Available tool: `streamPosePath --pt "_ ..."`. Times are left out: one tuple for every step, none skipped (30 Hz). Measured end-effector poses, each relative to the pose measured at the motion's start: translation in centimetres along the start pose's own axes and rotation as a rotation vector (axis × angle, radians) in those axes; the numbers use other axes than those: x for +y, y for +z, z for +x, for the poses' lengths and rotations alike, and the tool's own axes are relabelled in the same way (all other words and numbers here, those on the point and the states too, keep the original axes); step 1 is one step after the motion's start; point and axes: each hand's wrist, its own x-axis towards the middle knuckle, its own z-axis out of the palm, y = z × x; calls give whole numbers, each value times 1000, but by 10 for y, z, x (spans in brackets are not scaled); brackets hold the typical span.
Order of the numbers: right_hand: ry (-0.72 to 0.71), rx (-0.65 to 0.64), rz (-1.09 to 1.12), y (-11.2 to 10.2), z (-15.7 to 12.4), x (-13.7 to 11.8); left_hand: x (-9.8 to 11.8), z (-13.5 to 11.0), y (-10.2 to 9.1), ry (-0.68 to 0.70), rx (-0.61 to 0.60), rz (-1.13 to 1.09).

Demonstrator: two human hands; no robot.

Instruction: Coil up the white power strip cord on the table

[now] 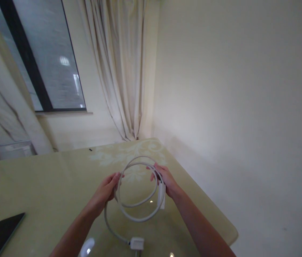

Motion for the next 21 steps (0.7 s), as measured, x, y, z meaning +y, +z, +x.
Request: streamPosePath --pt "4 20 33 0 1 1 -1 -1 0 -22 7 -38" --pt "11 41 67 1 2 2 -2 -2 0 -31 13 -74" --pt "23 65 100 1 3 3 -2 -3 0 -35 12 -107" --pt "40 92 131 2 3 4 -3 -4 0 -40 3 -139" --pt "61 126 162 2 4 6 -3 -6 0 -50 -9 -169" --pt "84 168 195 3 5 8 -3 -7 0 -62 -24 -190" --pt "109 215 231 4 6 10 -2 -8 0 -72 -41 -198" --pt "132 263 270 5 7 13 -2 -9 1 -80 -60 -190" --pt "152 307 309 6 8 16 -1 -11 2 -84 -80 -167" --pt "165 345 344 7 9 18 0 -13 3 -85 -101 -139" --pt "168 381 368 9 10 21 1 -15 4 -83 -126 -113" --pt "158 411 378 10 10 24 3 -18 5 -83 -151 -98" --pt "136 437 372 12 11 26 4 -20 6 -85 -174 -96" --pt "107 457 349 14 11 28 4 -22 8 -91 -192 -103" --pt "76 471 317 16 11 30 4 -23 10 -101 -199 -113" --pt "47 482 280 18 11 32 4 -24 11 -114 -193 -122" --pt "24 488 247 20 10 33 3 -24 12 -126 -176 -132" --pt "3 491 220 21 9 33 2 -24 13 -136 -159 -148" --pt "-14 491 195 22 8 33 1 -24 14 -143 -142 -175" --pt "-31 484 168 21 7 32 0 -23 13 -150 -123 -215" --pt "-52 470 133 19 7 31 0 -22 12 -154 -104 -268"
